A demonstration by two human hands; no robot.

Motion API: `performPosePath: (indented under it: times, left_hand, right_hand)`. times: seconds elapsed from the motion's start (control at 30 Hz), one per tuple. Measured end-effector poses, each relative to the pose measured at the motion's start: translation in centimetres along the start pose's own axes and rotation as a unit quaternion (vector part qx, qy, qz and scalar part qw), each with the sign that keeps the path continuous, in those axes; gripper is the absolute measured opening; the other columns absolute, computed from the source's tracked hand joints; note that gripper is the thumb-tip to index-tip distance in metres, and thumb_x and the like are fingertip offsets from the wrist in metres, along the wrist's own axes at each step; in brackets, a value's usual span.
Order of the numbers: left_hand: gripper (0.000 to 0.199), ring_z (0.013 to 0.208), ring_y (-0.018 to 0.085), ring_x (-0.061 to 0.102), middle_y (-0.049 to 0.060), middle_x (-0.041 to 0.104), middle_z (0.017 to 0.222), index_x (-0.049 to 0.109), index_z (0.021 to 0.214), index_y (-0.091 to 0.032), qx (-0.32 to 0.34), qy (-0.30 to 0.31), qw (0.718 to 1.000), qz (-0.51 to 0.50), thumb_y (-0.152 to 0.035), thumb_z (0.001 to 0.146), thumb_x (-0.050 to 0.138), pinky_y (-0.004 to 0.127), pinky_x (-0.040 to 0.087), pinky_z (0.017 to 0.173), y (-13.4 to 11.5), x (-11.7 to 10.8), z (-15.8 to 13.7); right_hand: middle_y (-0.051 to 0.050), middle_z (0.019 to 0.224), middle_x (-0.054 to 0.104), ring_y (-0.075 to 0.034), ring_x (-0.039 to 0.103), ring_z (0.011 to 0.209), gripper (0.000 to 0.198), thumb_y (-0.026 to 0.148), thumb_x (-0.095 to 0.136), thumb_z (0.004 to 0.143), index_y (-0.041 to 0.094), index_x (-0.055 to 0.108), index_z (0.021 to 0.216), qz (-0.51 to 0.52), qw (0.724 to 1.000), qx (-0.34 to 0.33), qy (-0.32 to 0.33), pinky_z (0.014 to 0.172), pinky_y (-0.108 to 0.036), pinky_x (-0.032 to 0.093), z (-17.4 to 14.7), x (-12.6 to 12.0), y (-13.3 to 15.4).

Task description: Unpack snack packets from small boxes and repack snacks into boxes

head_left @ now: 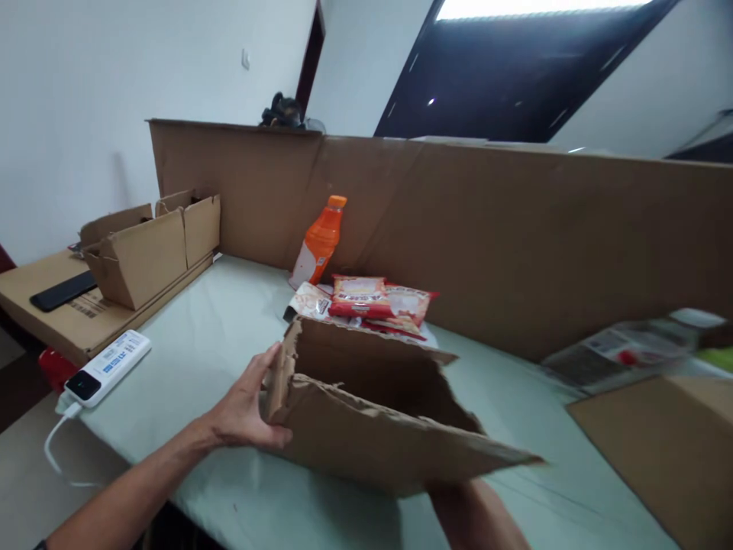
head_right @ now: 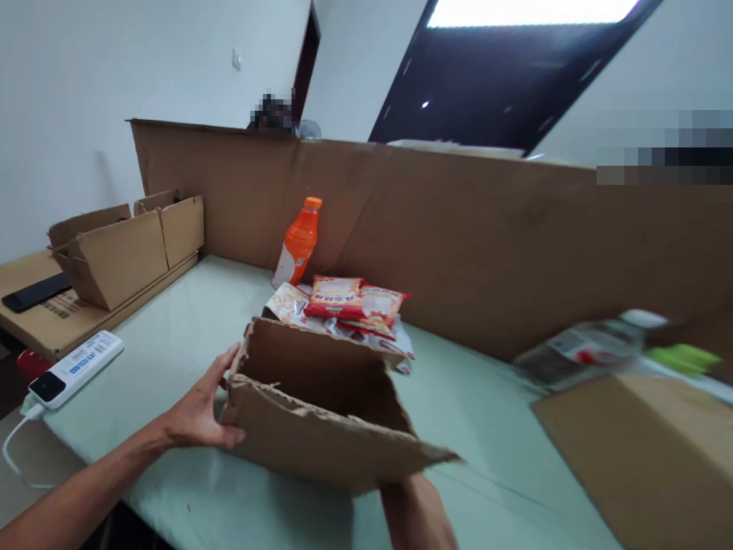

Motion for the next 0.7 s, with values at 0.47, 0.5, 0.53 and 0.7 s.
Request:
performPosePath:
  times: [0.47, 0.5, 0.53, 0.7]
  left_hand:
    - [0.054, 0.138, 0.037, 0.054, 0.014, 0.050, 0.156, 0.053, 0.149, -0.021, -0.140, -0.455, 0.845, 0.244, -0.037, 0.101, 0.071, 0.063, 0.048, 0.112, 6.2, -20.0, 1.7]
    - [0.050, 0.136, 0.036, 0.056, 0.014, 0.052, 0.154, 0.056, 0.146, -0.020, -0.146, -0.465, 0.835, 0.254, -0.037, 0.102, 0.070, 0.061, 0.050, 0.111, 6.8, -20.4, 3.0]
    - [0.048, 0.134, 0.034, 0.058, 0.014, 0.054, 0.152, 0.057, 0.145, -0.020, -0.152, -0.474, 0.826, 0.263, -0.037, 0.102, 0.070, 0.060, 0.052, 0.110, 7.4, -20.8, 4.4]
    - [0.045, 0.129, 0.033, 0.062, 0.013, 0.058, 0.148, 0.059, 0.142, -0.019, -0.186, -0.503, 0.788, 0.302, -0.037, 0.102, 0.071, 0.056, 0.055, 0.106, 9.5, -22.8, 10.4]
  right_hand:
    - [-0.012, 0.091, 0.080, -0.020, 0.065, 0.069, 0.068, 0.079, 0.081, 0.067, 0.019, 0.086, 0.098, 0.026, 0.993, 0.048, 0.107, 0.070, -0.033, 0.057, 0.3, 9.5, -1.9]
    - [-0.013, 0.093, 0.081, -0.021, 0.067, 0.072, 0.067, 0.080, 0.080, 0.068, 0.019, 0.086, 0.098, 0.019, 0.993, 0.043, 0.110, 0.069, -0.033, 0.057, 0.2, 9.4, -2.0]
    - [-0.014, 0.097, 0.081, -0.023, 0.069, 0.076, 0.066, 0.080, 0.078, 0.071, 0.020, 0.086, 0.097, 0.010, 0.993, 0.038, 0.115, 0.069, -0.033, 0.058, 0.2, 9.3, -2.2]
    - [-0.014, 0.114, 0.079, -0.026, 0.074, 0.091, 0.049, 0.068, 0.069, 0.090, 0.023, 0.085, 0.098, -0.038, 0.983, -0.003, 0.178, 0.077, -0.033, 0.060, -0.1, 9.2, -3.0]
Point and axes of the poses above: each hand's wrist, its own z-axis towards the middle knuckle, its own x-axis out of the palm, y = z × x, the point moved 9 cm from there along z, towards the middle knuckle
